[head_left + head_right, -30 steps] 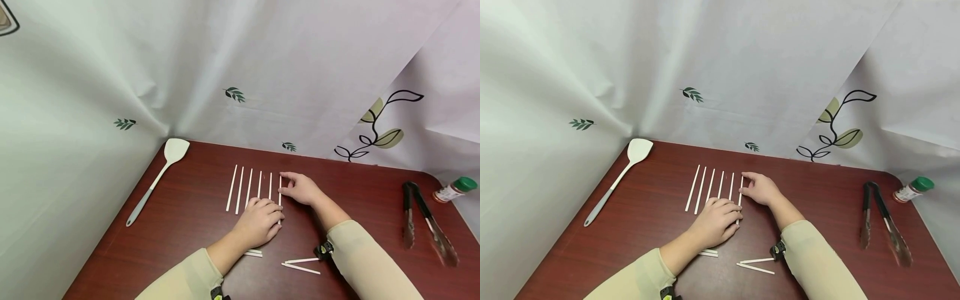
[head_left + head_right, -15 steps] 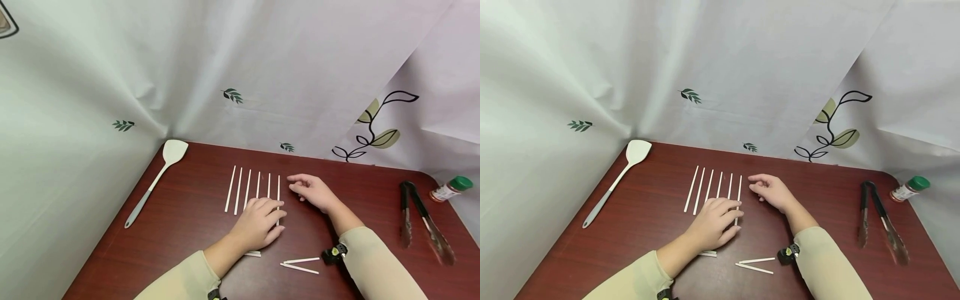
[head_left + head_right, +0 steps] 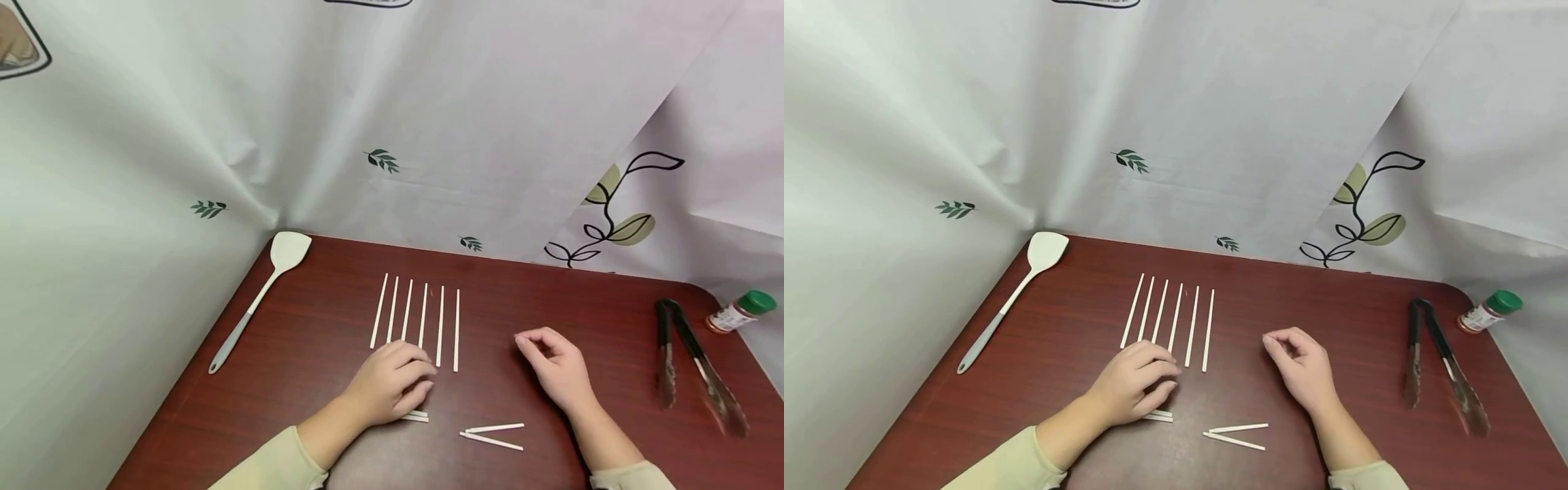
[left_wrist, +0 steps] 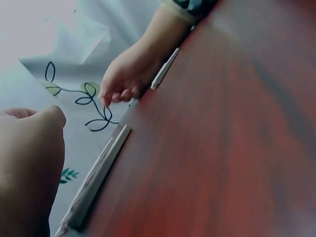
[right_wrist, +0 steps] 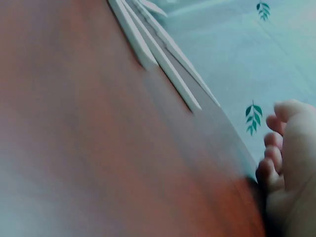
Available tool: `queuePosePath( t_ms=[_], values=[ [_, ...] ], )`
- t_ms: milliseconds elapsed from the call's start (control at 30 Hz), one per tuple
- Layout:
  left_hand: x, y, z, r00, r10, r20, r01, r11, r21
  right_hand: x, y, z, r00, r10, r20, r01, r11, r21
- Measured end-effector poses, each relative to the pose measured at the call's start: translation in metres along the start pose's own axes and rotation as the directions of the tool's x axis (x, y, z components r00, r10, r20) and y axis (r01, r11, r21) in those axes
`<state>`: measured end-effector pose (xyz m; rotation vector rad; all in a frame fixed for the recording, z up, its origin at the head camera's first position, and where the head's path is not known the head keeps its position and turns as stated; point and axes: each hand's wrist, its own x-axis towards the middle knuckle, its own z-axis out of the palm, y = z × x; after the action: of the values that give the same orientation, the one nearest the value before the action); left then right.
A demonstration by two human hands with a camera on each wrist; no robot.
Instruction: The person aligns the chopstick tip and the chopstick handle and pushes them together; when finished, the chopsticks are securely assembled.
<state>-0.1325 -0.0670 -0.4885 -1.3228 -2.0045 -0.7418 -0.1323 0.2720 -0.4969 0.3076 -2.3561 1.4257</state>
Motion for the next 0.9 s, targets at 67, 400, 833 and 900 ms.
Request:
queuePosePath(
  t_ms=[67,400,833,900],
  values=[
    [-0.008,0.001,-0.003,0.999,-0.036,0.025,0.037,0.999,-0.031,-0.009,-0.002,0.002,0.996,-0.081,-0.031,0.079,0.996,-0.051],
    [-0.029,0.009,-0.012,0.969,-0.15,0.194,0.174,0.978,-0.116,-0.047,-0.018,0.013,0.893,-0.431,0.13,0.438,0.899,-0.029],
    [-0.031,0.01,-0.013,0.969,-0.126,0.213,0.157,0.978,-0.134,-0.067,-0.03,0.014,0.849,-0.456,0.269,0.493,0.865,-0.092],
    [-0.031,0.01,-0.013,0.971,-0.116,0.211,0.147,0.979,-0.138,-0.067,-0.03,0.015,0.84,-0.464,0.283,0.504,0.859,-0.087]
  ],
)
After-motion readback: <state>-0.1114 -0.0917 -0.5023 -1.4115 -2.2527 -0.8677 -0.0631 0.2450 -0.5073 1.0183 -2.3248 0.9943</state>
